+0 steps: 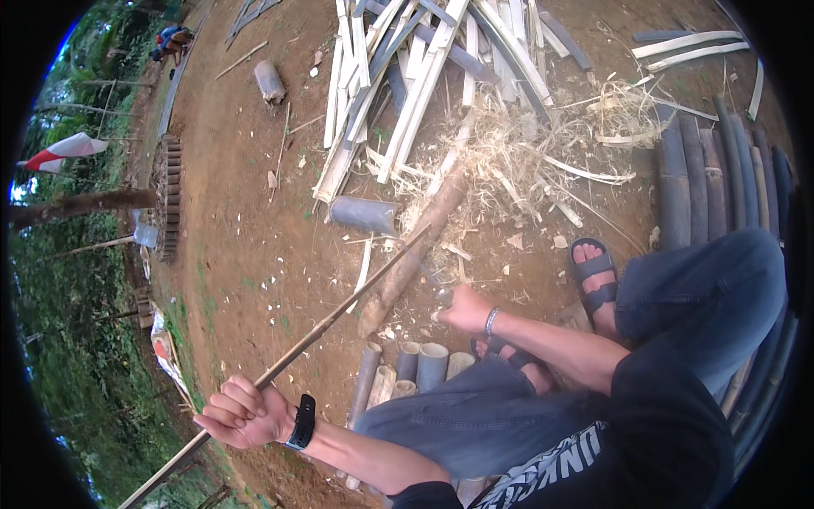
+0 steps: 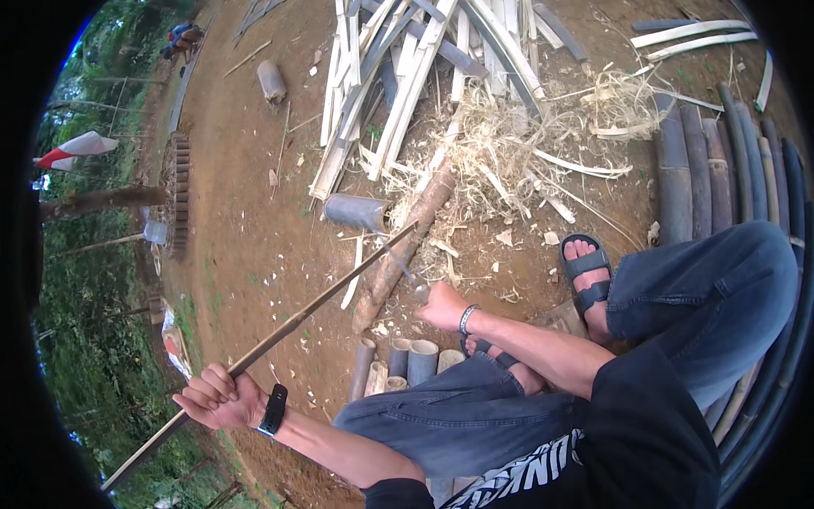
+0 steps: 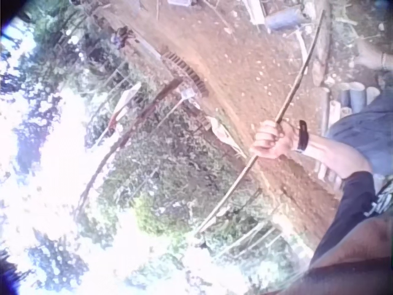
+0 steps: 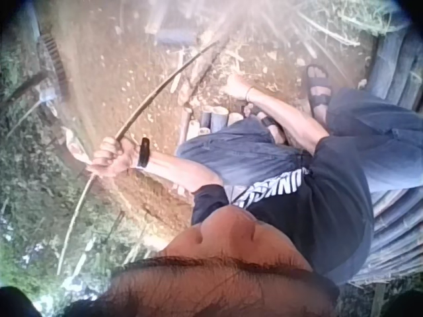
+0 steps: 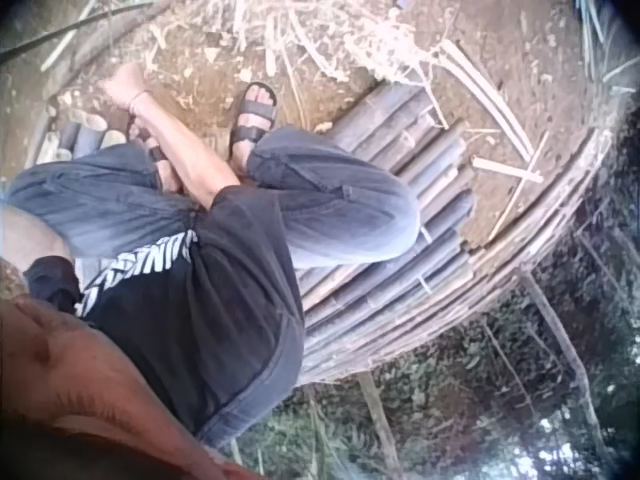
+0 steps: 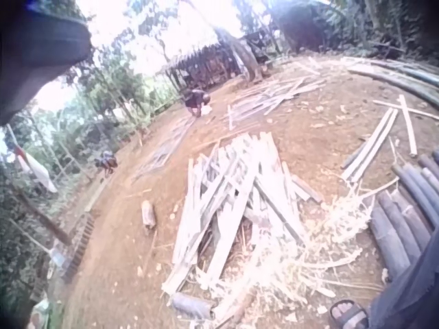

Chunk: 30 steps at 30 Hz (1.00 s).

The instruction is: The person uses a knife to shave and smooth pieces of split bamboo while sitting on the ground.

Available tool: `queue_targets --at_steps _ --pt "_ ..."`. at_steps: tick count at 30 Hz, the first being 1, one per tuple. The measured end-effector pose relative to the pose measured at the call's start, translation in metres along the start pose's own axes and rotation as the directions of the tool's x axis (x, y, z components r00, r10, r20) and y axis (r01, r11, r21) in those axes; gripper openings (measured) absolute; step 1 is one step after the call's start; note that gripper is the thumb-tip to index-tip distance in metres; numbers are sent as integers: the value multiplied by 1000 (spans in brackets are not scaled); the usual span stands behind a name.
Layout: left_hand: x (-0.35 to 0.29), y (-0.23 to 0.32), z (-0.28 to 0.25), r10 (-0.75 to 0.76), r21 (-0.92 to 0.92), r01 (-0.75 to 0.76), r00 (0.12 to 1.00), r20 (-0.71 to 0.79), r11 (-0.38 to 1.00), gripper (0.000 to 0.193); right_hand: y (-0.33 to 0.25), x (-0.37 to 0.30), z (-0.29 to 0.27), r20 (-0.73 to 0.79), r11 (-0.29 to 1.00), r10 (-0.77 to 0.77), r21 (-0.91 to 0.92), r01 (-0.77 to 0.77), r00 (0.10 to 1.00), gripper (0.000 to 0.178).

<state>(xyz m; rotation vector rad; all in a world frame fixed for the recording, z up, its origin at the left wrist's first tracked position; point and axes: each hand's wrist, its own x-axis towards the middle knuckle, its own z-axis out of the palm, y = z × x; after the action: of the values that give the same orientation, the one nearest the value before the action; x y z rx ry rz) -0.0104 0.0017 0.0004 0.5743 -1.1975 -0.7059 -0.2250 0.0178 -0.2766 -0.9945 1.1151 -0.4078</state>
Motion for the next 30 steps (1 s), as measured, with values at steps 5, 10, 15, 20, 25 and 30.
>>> queue_targets --at_steps 5,10,15,20,25,30 --pt "0 2 -4 -14 -11 14 1000 -8 1000 52 -20 -22 23 11 986 -166 -29 166 986 24" --pt "2 -2 9 -6 7 6 999 32 1000 50 53 38 -23 -173 983 175 -17 -181 969 27" --pt "5 -5 6 -7 -19 8 999 35 1000 50 4 8 14 -27 980 -199 -1 199 980 22" --pt "5 -1 2 -6 -11 6 1000 28 1000 51 18 8 -2 -8 982 -170 -90 168 985 22" --pt "3 -4 16 21 26 -21 1000 22 999 50 70 41 -22 -148 990 139 -4 -141 979 22" --pt "-4 -3 20 37 64 -33 997 -71 997 50 19 -15 15 -131 993 -101 -70 92 986 20"
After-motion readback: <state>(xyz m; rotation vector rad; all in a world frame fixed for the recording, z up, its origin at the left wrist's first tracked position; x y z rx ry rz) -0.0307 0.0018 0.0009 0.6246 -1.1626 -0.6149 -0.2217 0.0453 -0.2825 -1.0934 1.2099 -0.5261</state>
